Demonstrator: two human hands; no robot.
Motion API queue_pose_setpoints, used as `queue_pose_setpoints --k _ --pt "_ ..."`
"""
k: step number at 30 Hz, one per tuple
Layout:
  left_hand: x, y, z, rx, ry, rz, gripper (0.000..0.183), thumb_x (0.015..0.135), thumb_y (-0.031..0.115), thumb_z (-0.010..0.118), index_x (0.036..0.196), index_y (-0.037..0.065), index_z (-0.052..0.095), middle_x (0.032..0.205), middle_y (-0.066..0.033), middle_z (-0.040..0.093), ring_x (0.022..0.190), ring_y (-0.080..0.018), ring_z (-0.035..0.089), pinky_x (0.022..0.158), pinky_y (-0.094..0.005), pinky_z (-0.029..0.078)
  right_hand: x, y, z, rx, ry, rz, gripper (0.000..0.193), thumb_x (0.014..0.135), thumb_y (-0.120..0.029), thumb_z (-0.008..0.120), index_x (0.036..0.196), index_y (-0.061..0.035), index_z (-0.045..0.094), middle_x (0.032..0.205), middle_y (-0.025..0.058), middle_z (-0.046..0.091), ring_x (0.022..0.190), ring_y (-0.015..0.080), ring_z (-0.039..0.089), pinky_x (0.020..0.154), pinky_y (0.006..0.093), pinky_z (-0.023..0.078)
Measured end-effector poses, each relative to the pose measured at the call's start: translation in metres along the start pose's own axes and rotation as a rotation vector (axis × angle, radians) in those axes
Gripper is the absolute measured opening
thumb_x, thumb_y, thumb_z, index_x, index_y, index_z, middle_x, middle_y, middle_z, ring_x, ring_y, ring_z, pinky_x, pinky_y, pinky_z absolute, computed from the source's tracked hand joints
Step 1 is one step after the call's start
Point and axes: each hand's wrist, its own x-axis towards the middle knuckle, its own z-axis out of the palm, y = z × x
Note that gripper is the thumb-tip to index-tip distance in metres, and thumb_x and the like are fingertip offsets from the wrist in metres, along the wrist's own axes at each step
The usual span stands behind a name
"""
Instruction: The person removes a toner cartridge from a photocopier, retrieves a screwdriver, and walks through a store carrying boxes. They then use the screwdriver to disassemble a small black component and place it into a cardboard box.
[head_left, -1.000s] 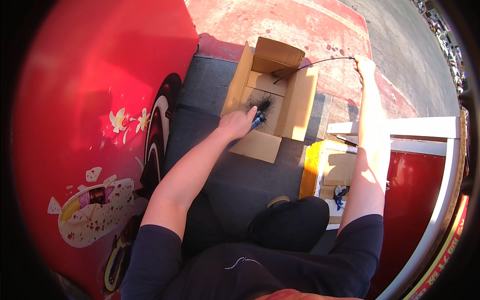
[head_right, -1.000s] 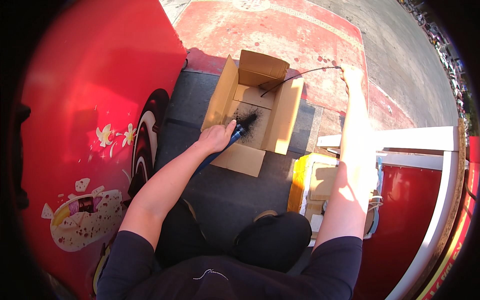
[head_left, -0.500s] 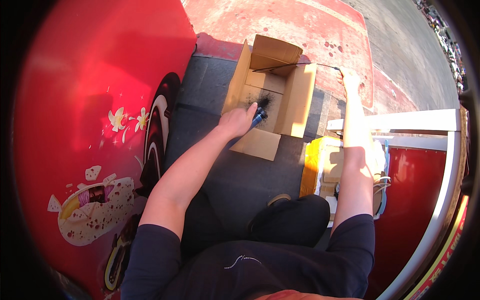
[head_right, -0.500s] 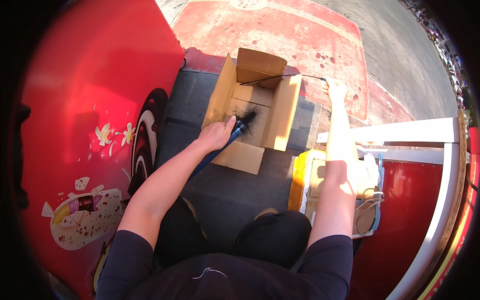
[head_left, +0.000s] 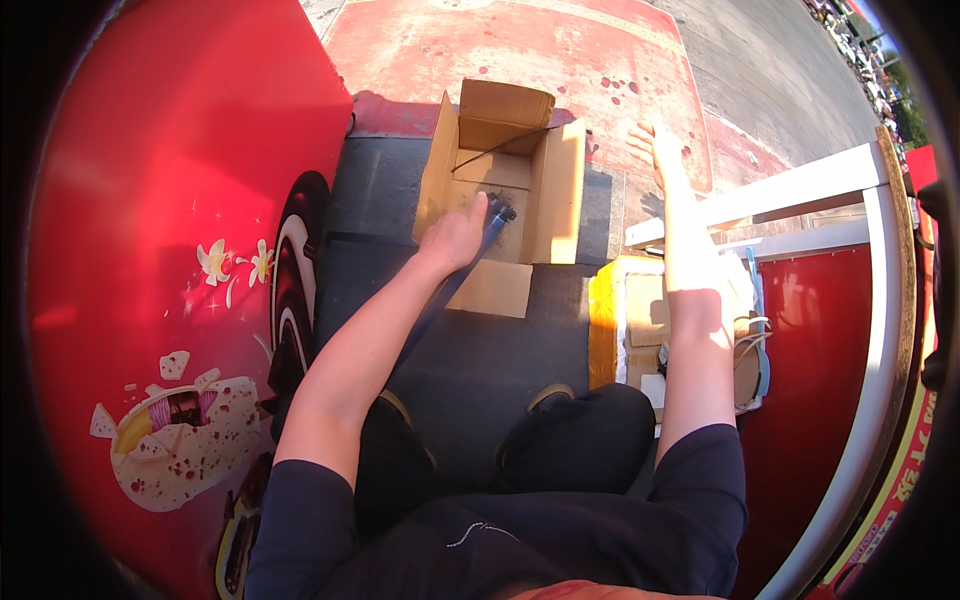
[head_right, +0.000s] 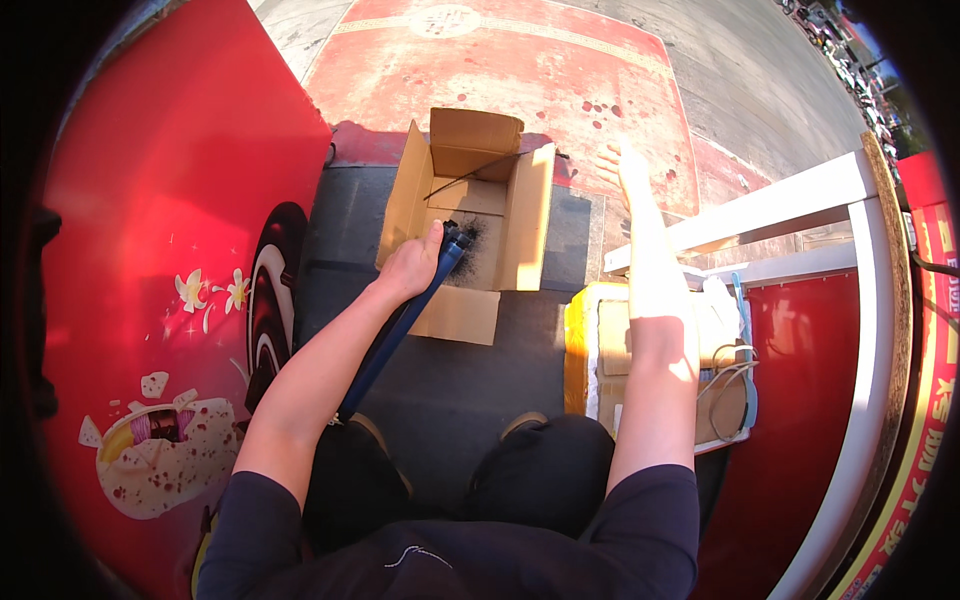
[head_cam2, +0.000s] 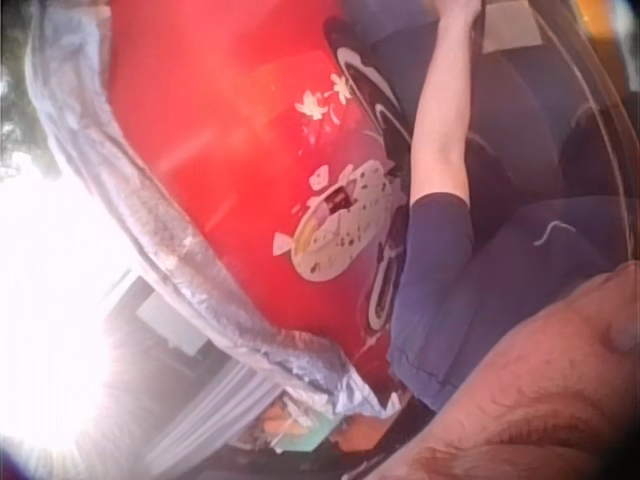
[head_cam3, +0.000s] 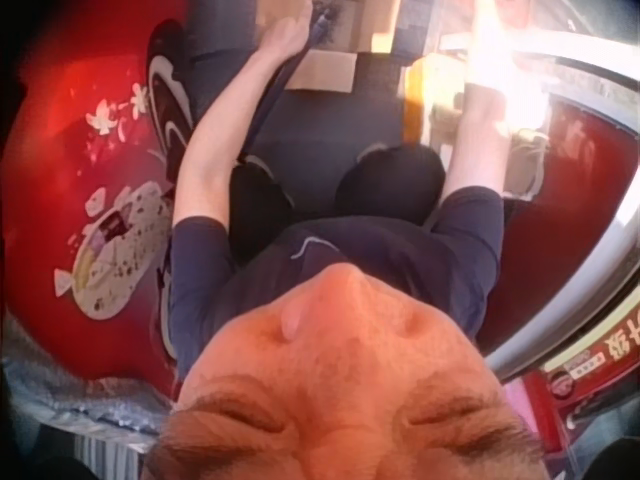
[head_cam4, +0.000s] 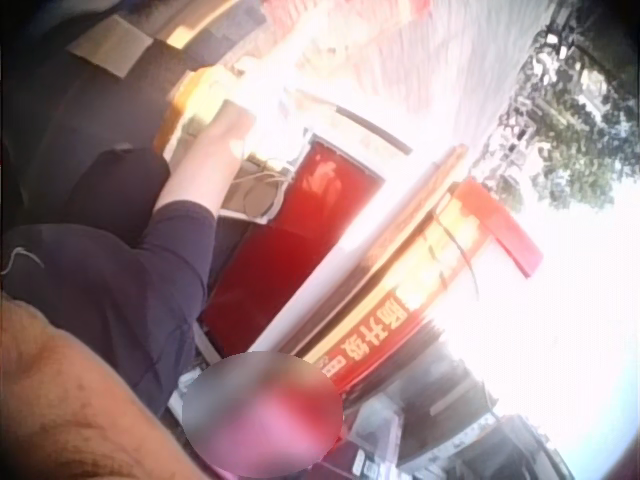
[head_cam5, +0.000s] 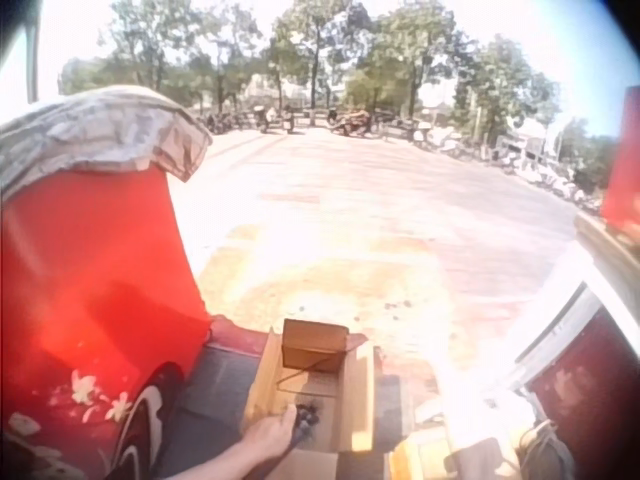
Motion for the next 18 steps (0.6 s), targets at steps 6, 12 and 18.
queue_pose_setpoints --k 6,12,18 --pt "-0.001 0.002 0.014 -0.102 0.019 0.046 0.089 0.102 0.062 0.009 0.116 -0.003 0.069 0.123 -0.0321 0.061 0.125 -0.0467 0.052 0.108 -0.0493 0.038 -0.043 0.004 0.014 0.037 -0.079 -0.020 0.060 0.106 -0.048 0.038 0.130 0.0036 0.058 0.111 0.0185 0.070 0.096 0.0257 0.070 0.082 0.0354 0.057" --pt "-0.003 0.007 0.029 -0.203 0.034 -0.024 0.089 0.102 0.062 0.008 0.117 -0.002 0.068 0.125 -0.0317 0.061 0.127 -0.0472 0.051 0.110 -0.0507 0.036 -0.086 0.035 0.007 -0.024 -0.051 0.037 0.067 0.106 -0.053 0.035 0.132 0.0062 0.054 0.113 0.0203 0.069 0.094 0.0257 0.070 0.080 0.0345 0.057" --pt "0.008 0.004 0.042 -0.290 0.045 -0.047 0.094 0.101 0.064 0.008 0.118 -0.008 0.066 0.126 -0.0324 0.060 0.128 -0.0462 0.050 0.111 -0.0495 0.035 -0.135 0.072 -0.009 -0.153 0.094 0.148 0.066 0.105 -0.054 0.039 0.132 0.0039 0.054 0.110 0.0169 0.069 0.084 0.0213 0.069 0.071 0.0321 0.056"
